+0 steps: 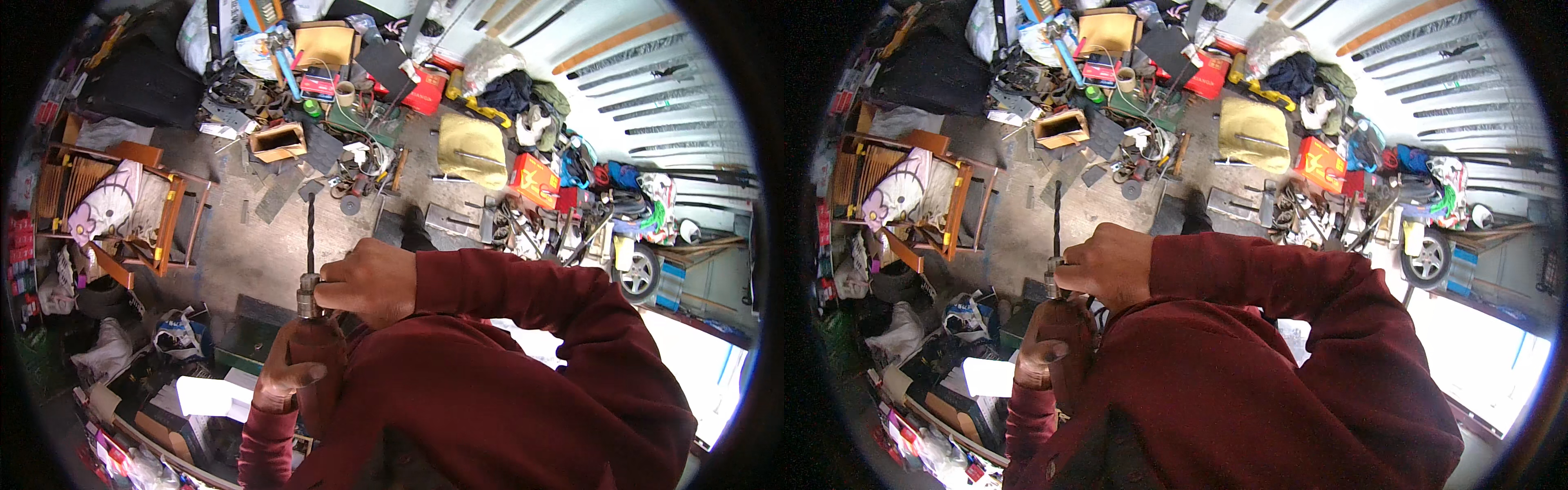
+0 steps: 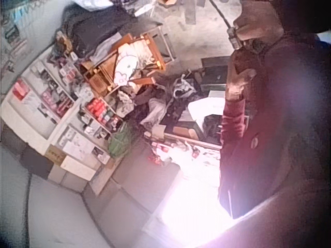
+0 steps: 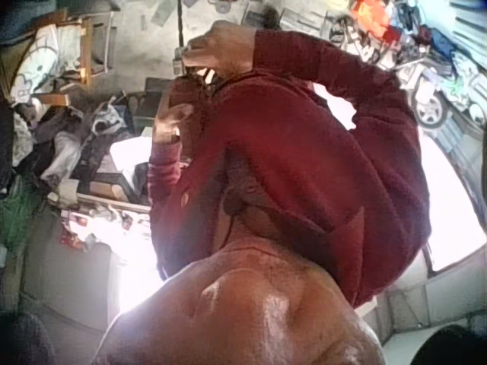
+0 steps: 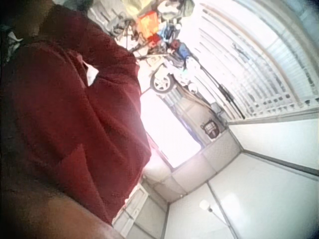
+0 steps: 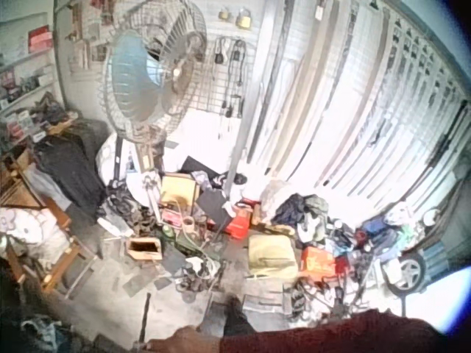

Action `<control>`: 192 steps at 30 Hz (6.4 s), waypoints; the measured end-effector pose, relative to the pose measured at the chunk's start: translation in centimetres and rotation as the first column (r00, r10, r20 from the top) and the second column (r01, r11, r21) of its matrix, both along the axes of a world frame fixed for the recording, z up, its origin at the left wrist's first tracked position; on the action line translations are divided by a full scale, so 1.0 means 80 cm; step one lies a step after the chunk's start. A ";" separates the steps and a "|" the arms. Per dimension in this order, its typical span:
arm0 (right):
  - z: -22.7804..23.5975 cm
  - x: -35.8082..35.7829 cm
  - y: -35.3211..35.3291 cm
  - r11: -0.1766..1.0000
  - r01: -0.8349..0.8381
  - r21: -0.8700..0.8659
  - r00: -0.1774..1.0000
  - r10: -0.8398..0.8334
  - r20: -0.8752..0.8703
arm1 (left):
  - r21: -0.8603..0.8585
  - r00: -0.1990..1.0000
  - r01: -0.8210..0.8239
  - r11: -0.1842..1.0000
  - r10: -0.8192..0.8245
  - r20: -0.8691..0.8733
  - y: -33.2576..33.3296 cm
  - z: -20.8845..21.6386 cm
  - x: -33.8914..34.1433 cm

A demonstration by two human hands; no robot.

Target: The person picks up a red electric drill and a drill bit, then inserts the bit into the drill chuck and tightens it. They then retrieve a yellow extension cord and hold it with the drill.

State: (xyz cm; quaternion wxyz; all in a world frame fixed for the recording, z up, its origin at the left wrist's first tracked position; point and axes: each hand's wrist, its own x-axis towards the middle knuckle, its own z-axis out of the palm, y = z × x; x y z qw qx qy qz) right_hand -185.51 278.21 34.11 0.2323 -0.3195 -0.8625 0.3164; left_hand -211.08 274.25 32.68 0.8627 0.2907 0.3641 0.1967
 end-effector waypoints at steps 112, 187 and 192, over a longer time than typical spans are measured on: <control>-0.110 -0.444 0.211 0.530 -0.609 -0.590 0.744 0.640 -0.192 | 0.086 -0.349 -0.930 -0.358 0.931 0.103 0.052 -0.035 -0.294; -0.486 -0.590 0.751 0.515 0.351 -0.782 0.695 0.417 0.586 | -0.208 -0.768 -0.546 -0.811 0.584 -0.261 0.215 -0.162 -0.410; -0.489 -0.729 0.602 0.406 0.222 -0.886 0.698 0.569 0.435 | -0.311 -0.896 -0.318 -0.895 0.391 -0.209 0.099 -0.167 -0.416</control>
